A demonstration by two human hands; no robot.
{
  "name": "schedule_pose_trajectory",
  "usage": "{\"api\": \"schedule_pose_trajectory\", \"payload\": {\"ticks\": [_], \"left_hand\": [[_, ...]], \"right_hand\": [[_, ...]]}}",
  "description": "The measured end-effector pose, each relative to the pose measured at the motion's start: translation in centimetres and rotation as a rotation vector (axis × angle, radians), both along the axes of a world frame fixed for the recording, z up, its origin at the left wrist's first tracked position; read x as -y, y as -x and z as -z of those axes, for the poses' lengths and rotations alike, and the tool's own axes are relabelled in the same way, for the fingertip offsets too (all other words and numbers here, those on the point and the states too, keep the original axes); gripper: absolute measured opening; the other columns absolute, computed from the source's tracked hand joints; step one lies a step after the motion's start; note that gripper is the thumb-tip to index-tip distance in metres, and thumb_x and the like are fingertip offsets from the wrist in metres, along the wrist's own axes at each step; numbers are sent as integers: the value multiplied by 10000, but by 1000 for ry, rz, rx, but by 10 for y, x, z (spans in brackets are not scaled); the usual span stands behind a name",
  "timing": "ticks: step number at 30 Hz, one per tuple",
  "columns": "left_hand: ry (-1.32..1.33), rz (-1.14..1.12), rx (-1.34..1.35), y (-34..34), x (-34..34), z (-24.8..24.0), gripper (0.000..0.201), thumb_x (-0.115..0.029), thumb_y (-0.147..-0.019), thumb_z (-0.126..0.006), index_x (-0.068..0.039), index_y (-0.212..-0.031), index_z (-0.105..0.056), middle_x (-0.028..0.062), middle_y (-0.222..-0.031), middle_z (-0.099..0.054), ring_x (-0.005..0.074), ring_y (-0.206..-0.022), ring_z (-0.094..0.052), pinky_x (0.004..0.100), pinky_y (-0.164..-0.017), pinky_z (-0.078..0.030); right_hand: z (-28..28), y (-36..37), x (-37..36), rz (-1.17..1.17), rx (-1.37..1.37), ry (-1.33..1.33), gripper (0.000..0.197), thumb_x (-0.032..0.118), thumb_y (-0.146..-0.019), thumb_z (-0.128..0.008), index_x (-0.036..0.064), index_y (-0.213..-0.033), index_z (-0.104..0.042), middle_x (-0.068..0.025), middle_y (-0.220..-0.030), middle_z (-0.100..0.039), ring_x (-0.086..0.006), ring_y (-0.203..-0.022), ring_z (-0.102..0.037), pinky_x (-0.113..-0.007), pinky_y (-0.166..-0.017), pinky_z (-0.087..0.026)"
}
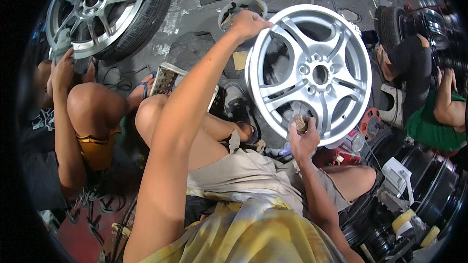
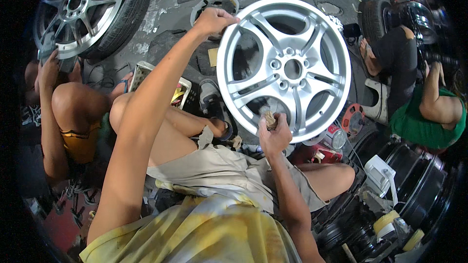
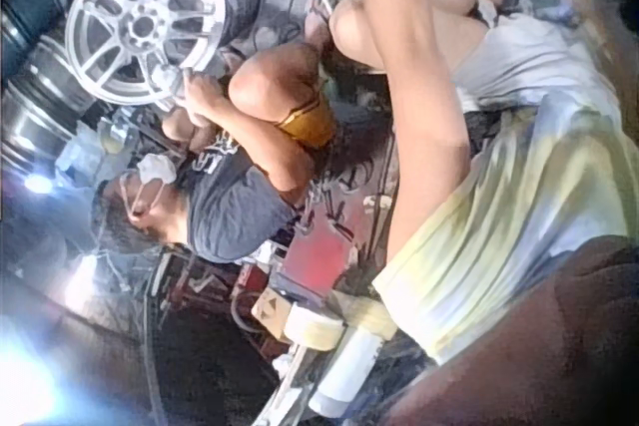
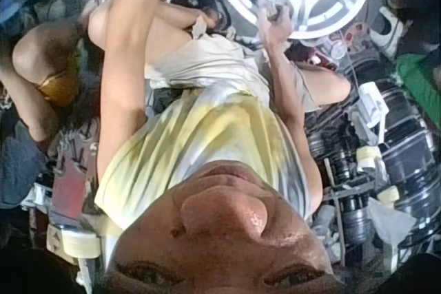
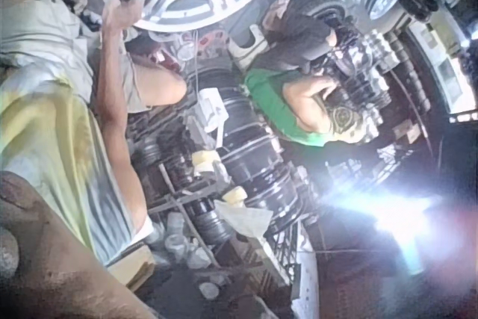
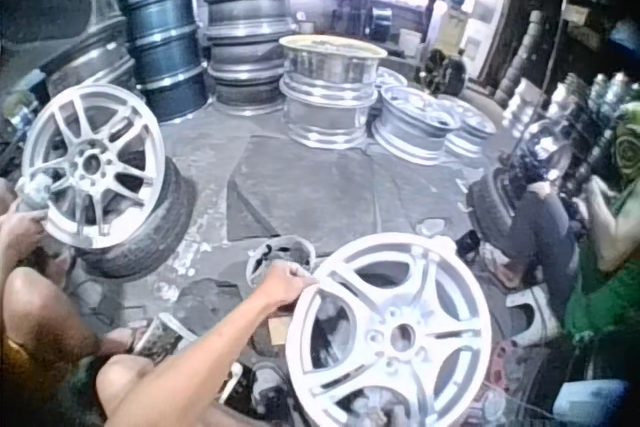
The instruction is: The person scrubs a silver car wheel rim with a small brush and a cleaning solution. They work on the spokes and the central hub area, repeatedly dipping the brush into a container of liquid. The person is sitting on the floor in a workshop environment.
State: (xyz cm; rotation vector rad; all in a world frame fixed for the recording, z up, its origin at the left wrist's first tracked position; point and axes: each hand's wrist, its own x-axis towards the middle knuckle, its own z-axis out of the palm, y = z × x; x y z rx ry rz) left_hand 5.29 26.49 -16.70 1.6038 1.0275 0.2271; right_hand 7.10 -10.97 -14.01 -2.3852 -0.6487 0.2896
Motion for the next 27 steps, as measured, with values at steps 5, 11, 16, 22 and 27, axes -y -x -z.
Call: {"api": "schedule_pose_trajectory", "payload": {"ticks": [5, 11, 16, 22, 27], "left_hand": [[-166, -26, -93, -14, 3, -8, 337, -324, -797, -837, -6, -891, -779, 134, -882, -756, 194, -793, -714, 324, -762, -551], [107, 126, -147, 19, 3, -14, 202, -113, -803, -833, 40, -898, -741, 93, -793, -712, 124, -614, -653, 248, -548, -562], [70, 101, -150, 28, 19, -34, 234, -118, -804, -833, 53, -927, -730, 98, -805, -713, 119, -630, -675, 239, -579, -597], [132, 76, -115, 35, 19, -39, 196, -89, -778, -816, 62, -869, -730, 87, -761, -694, 121, -619, -652, 245, -546, -581], [170, 61, -106, 42, 16, -38, 141, -72, -787, -786, 52, -830, -733, 91, -733, -686, 123, -611, -647, 241, -550, -579]], "right_hand": [[0, -2, 2, -45, 68, 58, 292, 258, -801, -766, 54, -939, -610, -179, -796, -667, -380, -729, -657, -441, -661, -505], [1, -5, 5, -91, 96, 87, 312, 293, -818, -746, 57, -958, -596, -202, -822, -683, -428, -781, -659, -510, -674, -488], [-3, -5, 6, -88, 92, 83, 308, 293, -824, -747, 58, -957, -601, -197, -820, -687, -425, -779, -665, -513, -673, -497], [-3, -6, 7, -99, 93, 64, 304, 304, -827, -743, 68, -960, -605, -181, -835, -692, -424, -770, -670, -514, -672, -503], [-2, -6, 8, -106, 96, 70, 305, 305, -828, -741, 68, -962, -604, -183, -826, -693, -422, -764, -673, -514, -669, -502]]}}
